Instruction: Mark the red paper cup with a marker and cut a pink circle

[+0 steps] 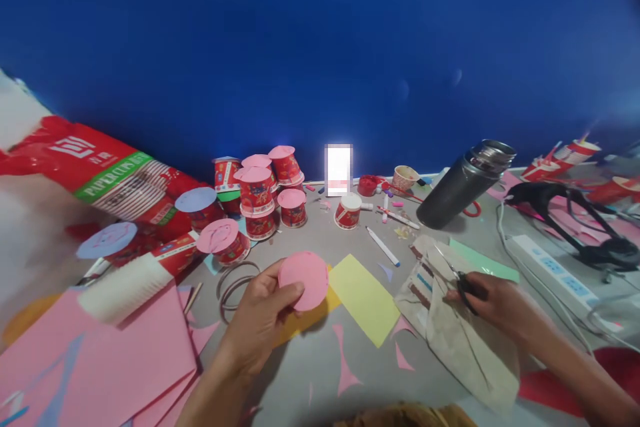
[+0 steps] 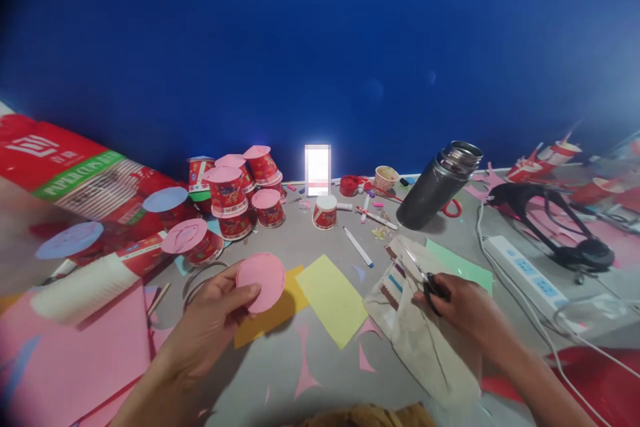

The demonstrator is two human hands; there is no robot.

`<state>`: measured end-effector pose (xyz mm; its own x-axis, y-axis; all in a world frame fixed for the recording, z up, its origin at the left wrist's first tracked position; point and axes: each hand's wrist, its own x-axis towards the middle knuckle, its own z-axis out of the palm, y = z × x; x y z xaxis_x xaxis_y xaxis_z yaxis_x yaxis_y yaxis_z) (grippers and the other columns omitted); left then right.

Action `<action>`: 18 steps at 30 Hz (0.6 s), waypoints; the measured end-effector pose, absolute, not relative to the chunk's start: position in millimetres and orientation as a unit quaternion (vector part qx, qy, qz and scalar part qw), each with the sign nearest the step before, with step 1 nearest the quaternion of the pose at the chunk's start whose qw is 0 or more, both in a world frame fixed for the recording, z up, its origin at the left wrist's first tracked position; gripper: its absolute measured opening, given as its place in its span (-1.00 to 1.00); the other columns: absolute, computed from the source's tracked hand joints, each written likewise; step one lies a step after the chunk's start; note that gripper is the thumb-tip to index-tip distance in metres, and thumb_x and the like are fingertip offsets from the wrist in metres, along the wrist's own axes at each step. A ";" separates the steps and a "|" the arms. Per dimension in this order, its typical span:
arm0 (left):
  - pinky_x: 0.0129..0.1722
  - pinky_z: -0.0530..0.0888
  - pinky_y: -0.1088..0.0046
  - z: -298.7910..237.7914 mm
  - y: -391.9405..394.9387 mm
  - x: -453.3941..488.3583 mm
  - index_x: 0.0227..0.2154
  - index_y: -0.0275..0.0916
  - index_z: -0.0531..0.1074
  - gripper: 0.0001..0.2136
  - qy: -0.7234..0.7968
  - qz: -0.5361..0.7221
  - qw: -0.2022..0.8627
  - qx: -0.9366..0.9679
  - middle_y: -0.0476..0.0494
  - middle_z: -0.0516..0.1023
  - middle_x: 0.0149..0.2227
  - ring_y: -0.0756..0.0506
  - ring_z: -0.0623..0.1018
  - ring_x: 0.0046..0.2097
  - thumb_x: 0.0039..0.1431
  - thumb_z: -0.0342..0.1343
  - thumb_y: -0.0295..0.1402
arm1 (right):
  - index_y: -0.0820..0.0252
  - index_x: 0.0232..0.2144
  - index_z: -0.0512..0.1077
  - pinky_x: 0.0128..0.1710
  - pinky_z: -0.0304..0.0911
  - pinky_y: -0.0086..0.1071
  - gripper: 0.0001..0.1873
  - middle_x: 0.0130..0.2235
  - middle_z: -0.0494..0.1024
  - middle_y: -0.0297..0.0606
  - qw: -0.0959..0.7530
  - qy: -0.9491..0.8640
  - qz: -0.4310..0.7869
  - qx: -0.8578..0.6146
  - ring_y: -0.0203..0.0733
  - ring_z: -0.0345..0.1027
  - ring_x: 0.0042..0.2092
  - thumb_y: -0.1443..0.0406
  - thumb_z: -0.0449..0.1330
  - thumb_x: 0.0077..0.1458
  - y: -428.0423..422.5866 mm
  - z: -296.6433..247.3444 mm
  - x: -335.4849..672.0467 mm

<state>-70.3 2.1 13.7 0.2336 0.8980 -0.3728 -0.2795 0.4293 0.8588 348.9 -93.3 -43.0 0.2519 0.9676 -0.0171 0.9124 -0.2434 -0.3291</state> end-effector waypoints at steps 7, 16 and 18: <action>-0.48 0.32 0.53 22.6 -21.3 -40.8 -0.24 -0.27 0.68 -0.65 0.489 0.410 0.653 0.408 -0.06 0.57 -0.44 -0.01 0.36 -0.43 -0.12 0.48 -0.23 | 0.23 -0.28 0.60 -0.42 0.28 -0.34 -0.43 -0.36 0.65 -0.12 0.216 -0.599 0.559 -0.531 -0.15 0.42 -0.40 -0.18 0.35 0.05 -54.4 -7.2 294.5; -0.43 0.47 0.47 24.9 3.2 -17.8 -0.26 -0.28 0.67 -0.60 0.482 0.363 0.707 0.368 -0.09 0.61 -0.44 -0.06 0.50 -0.45 -0.30 0.41 -0.34 | 0.29 -0.41 0.57 -0.52 0.05 -0.50 -0.31 -0.50 0.54 -0.27 0.285 -0.519 0.719 -0.364 -0.39 0.20 -0.50 -0.26 0.47 -0.11 -3.1 -39.9 230.8; -0.43 0.48 0.46 18.9 10.5 -19.0 -0.29 -0.29 0.67 -0.61 0.485 0.344 0.715 0.366 -0.09 0.61 -0.47 -0.08 0.53 -0.46 -0.33 0.41 -0.35 | 0.29 -0.40 0.57 -0.48 0.12 -0.50 -0.28 -0.49 0.55 -0.28 0.283 -0.512 0.728 -0.359 -0.38 0.26 -0.48 -0.28 0.49 -0.13 -3.5 -49.2 234.0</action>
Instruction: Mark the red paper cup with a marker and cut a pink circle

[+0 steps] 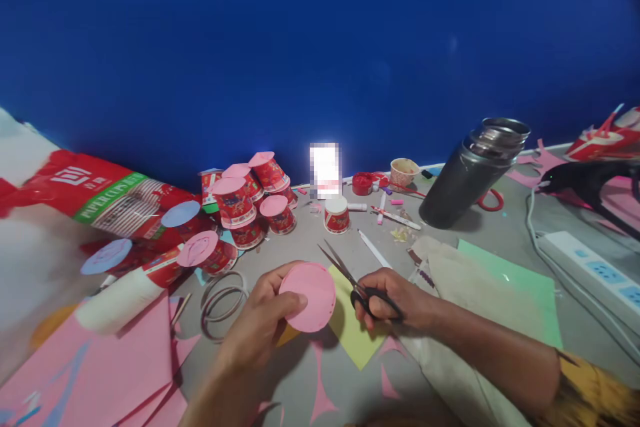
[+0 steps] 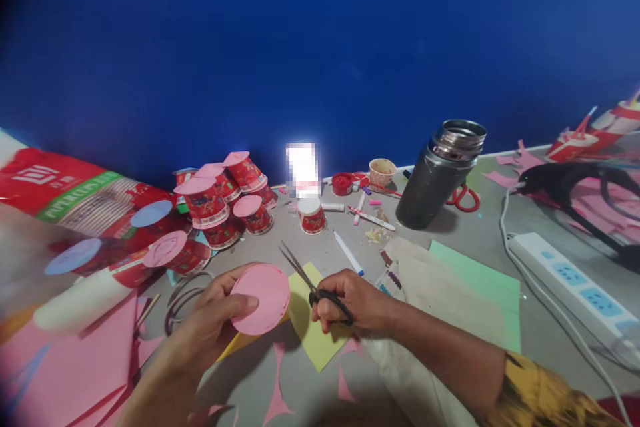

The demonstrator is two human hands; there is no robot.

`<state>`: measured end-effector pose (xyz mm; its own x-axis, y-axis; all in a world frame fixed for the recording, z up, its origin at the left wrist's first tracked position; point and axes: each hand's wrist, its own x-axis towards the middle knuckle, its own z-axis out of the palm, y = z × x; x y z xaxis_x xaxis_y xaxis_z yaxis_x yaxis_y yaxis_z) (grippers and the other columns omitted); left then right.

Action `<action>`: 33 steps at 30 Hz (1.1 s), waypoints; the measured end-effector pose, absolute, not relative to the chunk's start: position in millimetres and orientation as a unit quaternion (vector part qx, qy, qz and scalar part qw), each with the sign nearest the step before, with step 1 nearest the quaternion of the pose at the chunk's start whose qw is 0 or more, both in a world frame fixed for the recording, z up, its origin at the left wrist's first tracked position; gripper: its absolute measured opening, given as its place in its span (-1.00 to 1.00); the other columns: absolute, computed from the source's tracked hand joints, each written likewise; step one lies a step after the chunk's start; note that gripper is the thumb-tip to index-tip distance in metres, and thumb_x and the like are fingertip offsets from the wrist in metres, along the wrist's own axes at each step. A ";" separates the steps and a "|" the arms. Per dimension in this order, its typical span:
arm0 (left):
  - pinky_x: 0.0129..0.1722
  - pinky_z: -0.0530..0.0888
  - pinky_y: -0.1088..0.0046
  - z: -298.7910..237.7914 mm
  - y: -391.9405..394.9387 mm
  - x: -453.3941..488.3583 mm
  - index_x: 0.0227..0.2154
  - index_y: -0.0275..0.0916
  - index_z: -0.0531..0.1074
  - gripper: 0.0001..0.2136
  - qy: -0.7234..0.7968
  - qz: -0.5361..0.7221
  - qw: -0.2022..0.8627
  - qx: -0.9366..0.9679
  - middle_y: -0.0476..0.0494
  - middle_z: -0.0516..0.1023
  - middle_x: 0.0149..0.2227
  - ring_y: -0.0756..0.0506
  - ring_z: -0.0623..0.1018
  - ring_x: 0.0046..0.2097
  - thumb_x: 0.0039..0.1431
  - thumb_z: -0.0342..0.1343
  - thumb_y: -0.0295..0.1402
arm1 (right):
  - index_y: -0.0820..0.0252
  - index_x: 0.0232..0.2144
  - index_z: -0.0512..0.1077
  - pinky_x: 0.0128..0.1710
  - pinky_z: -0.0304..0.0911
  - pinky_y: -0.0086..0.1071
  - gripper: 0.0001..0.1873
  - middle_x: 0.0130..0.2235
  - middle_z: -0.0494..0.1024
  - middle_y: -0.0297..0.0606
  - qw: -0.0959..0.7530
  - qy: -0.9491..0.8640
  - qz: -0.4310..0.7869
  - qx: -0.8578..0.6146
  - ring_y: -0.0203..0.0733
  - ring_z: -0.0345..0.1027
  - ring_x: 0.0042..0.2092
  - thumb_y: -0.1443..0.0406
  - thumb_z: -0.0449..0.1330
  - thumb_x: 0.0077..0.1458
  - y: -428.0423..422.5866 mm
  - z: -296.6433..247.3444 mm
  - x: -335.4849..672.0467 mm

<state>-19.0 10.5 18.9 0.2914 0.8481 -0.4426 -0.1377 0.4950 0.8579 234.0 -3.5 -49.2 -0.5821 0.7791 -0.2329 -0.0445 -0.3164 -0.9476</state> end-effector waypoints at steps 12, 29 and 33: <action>-0.69 0.29 0.57 3.0 8.2 -20.8 -0.32 -0.34 0.69 -0.67 0.430 0.235 0.782 0.386 -0.13 0.62 -0.57 0.02 0.39 -0.67 -0.26 0.32 -0.37 | 0.27 -0.44 0.50 -0.49 0.20 -0.50 -0.12 -0.49 0.52 -0.33 0.160 -0.531 0.760 -0.340 -0.34 0.32 -0.48 -0.42 0.50 -0.32 -0.2 -51.6 251.5; -0.72 0.31 0.59 5.0 8.8 -19.5 -0.40 -0.37 0.67 -0.74 0.397 0.204 0.796 0.409 -0.18 0.61 -0.63 0.02 0.39 -0.71 -0.22 0.26 -0.36 | 0.26 -0.48 0.51 -0.52 0.09 -0.52 -0.21 -0.52 0.48 -0.38 0.153 -0.571 0.720 -0.364 -0.37 0.24 -0.49 -0.34 0.53 -0.24 -0.1 -51.2 249.2; -0.72 0.32 0.59 4.6 8.8 -19.4 -0.43 -0.36 0.67 -0.75 0.403 0.201 0.794 0.408 -0.16 0.57 -0.66 0.03 0.37 -0.72 -0.24 0.26 -0.35 | 0.24 -0.50 0.50 -0.54 0.06 -0.52 -0.26 -0.55 0.46 -0.42 0.152 -0.570 0.718 -0.370 -0.38 0.20 -0.51 -0.30 0.54 -0.22 0.1 -50.8 248.4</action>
<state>-19.4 8.8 4.6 0.5944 0.6480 -0.4761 0.0100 0.5861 0.8102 248.4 0.1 -50.8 -0.6801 0.6397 -0.3581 0.2043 -0.3037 -0.9306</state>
